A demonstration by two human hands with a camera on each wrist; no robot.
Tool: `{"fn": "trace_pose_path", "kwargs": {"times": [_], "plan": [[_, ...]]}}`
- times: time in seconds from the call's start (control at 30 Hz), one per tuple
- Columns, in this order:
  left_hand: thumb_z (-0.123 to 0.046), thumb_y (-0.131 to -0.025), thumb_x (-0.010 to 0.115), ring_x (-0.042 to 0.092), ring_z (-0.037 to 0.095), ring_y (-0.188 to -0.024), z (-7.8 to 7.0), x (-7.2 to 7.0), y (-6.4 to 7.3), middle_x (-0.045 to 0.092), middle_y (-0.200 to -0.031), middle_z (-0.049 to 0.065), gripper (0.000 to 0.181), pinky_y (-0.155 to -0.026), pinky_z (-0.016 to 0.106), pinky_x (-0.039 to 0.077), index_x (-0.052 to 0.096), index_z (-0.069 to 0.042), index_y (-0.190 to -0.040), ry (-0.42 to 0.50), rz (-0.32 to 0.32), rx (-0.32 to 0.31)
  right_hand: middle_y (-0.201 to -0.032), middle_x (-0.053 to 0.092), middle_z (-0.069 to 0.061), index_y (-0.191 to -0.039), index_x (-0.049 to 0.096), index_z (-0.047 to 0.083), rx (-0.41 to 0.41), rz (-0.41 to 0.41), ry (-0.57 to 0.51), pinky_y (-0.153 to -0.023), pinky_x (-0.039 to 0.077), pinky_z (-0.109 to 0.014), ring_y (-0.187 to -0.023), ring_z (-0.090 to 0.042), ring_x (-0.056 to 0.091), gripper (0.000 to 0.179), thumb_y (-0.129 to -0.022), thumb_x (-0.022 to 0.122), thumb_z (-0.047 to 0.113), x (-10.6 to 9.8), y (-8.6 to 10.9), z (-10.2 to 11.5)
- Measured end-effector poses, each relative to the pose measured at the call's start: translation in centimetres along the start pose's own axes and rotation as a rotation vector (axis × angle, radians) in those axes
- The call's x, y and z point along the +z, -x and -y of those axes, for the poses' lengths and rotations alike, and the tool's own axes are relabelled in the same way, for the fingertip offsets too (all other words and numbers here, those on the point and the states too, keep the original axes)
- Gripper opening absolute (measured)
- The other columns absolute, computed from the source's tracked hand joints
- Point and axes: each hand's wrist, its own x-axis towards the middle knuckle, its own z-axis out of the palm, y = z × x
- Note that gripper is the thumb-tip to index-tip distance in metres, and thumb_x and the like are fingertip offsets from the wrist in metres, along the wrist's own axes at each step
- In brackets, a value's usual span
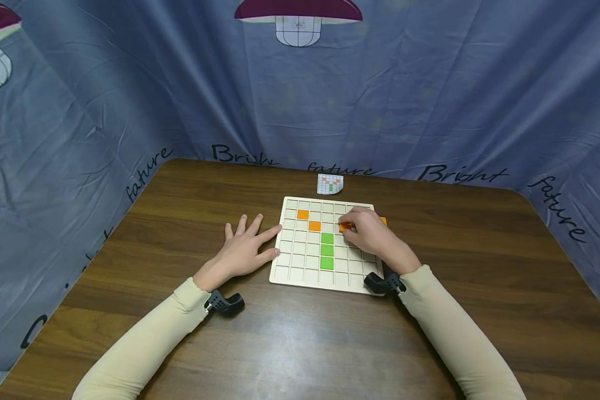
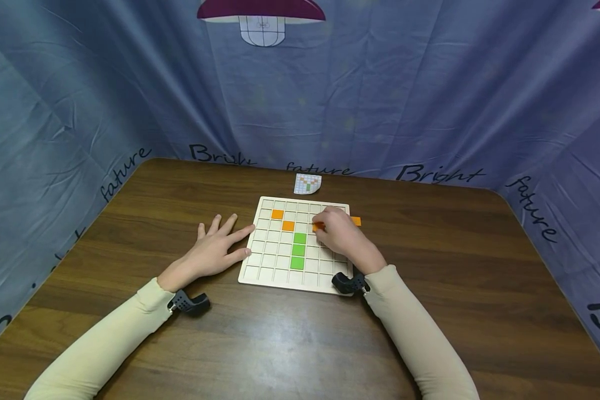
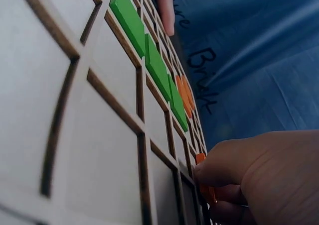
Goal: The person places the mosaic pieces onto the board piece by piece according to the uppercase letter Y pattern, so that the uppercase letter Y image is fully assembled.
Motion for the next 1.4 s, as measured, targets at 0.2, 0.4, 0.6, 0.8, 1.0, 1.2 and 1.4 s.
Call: {"fn": "trace_pose_path", "kwargs": {"times": [0.2, 0.4, 0.6, 0.8, 1.0, 1.2, 1.4], "plan": [[-0.054, -0.102, 0.049, 0.012, 0.060, -0.152, -0.04, 0.03, -0.03, 0.022, -0.168, 0.023, 0.061, -0.111, 0.084, 0.010, 0.039, -0.033, -0.158, 0.003, 0.004, -0.002, -0.103, 0.073, -0.017, -0.112, 0.076, -0.003, 0.001, -0.006, -0.004, -0.076, 0.050, -0.039, -0.084, -0.024, 0.061, 0.027, -0.087, 0.068, 0.000, 0.25, -0.26, 0.36], [-0.054, -0.102, 0.050, 0.013, 0.060, -0.152, -0.04, -0.04, -0.01, 0.023, -0.168, 0.024, 0.061, -0.111, 0.084, 0.010, 0.039, -0.033, -0.158, 0.004, 0.005, -0.003, -0.102, 0.072, -0.016, -0.114, 0.076, -0.002, 0.004, -0.001, 0.004, -0.072, 0.045, -0.035, -0.081, -0.022, 0.056, 0.029, -0.086, 0.067, 0.001, 0.49, -0.44, 0.49], [-0.055, -0.102, 0.050, 0.013, 0.060, -0.152, 0.00, -0.02, 0.00, 0.023, -0.168, 0.024, 0.061, -0.111, 0.084, 0.011, 0.039, -0.033, -0.158, -0.003, 0.007, -0.004, -0.101, 0.072, -0.015, -0.113, 0.076, -0.002, 0.005, 0.002, 0.001, -0.071, 0.044, -0.033, -0.079, -0.021, 0.054, 0.028, -0.087, 0.067, 0.000, 0.61, -0.54, 0.47], [-0.054, -0.102, 0.051, 0.014, 0.061, -0.151, -0.03, 0.00, 0.06, 0.024, -0.168, 0.024, 0.061, -0.110, 0.085, 0.012, 0.040, -0.033, -0.158, -0.005, -0.001, 0.000, -0.100, 0.071, -0.015, -0.113, 0.076, -0.001, 0.005, -0.007, -0.006, -0.071, 0.044, -0.033, -0.079, -0.021, 0.054, 0.028, -0.087, 0.067, 0.000, 0.55, -0.48, 0.73], [-0.053, -0.102, 0.052, 0.014, 0.061, -0.151, -0.17, -0.13, 0.12, 0.024, -0.167, 0.024, 0.061, -0.110, 0.085, 0.012, 0.040, -0.033, -0.158, -0.005, -0.003, 0.001, -0.100, 0.071, -0.014, -0.114, 0.076, 0.000, 0.026, -0.009, -0.010, -0.071, 0.045, -0.033, -0.079, -0.021, 0.054, 0.029, -0.086, 0.067, 0.002, 0.49, -0.43, 0.83], [-0.054, -0.102, 0.051, 0.014, 0.060, -0.151, -0.11, -0.15, 0.05, 0.023, -0.168, 0.024, 0.061, -0.110, 0.085, 0.011, 0.040, -0.033, -0.158, -0.004, -0.003, -0.001, -0.102, 0.072, -0.015, -0.114, 0.076, -0.001, 0.019, -0.012, 0.002, -0.073, 0.048, -0.036, -0.082, -0.022, 0.057, 0.028, -0.087, 0.067, 0.002, 0.54, -0.45, 0.73], [-0.054, -0.102, 0.051, 0.013, 0.060, -0.152, -0.09, -0.06, 0.08, 0.023, -0.168, 0.024, 0.061, -0.110, 0.085, 0.010, 0.039, -0.033, -0.158, -0.001, -0.001, -0.005, -0.103, 0.072, -0.015, -0.113, 0.077, -0.001, 0.015, -0.010, 0.004, -0.074, 0.048, -0.035, -0.082, -0.021, 0.057, 0.027, -0.088, 0.066, 0.001, 0.73, -0.38, 0.73]]}}
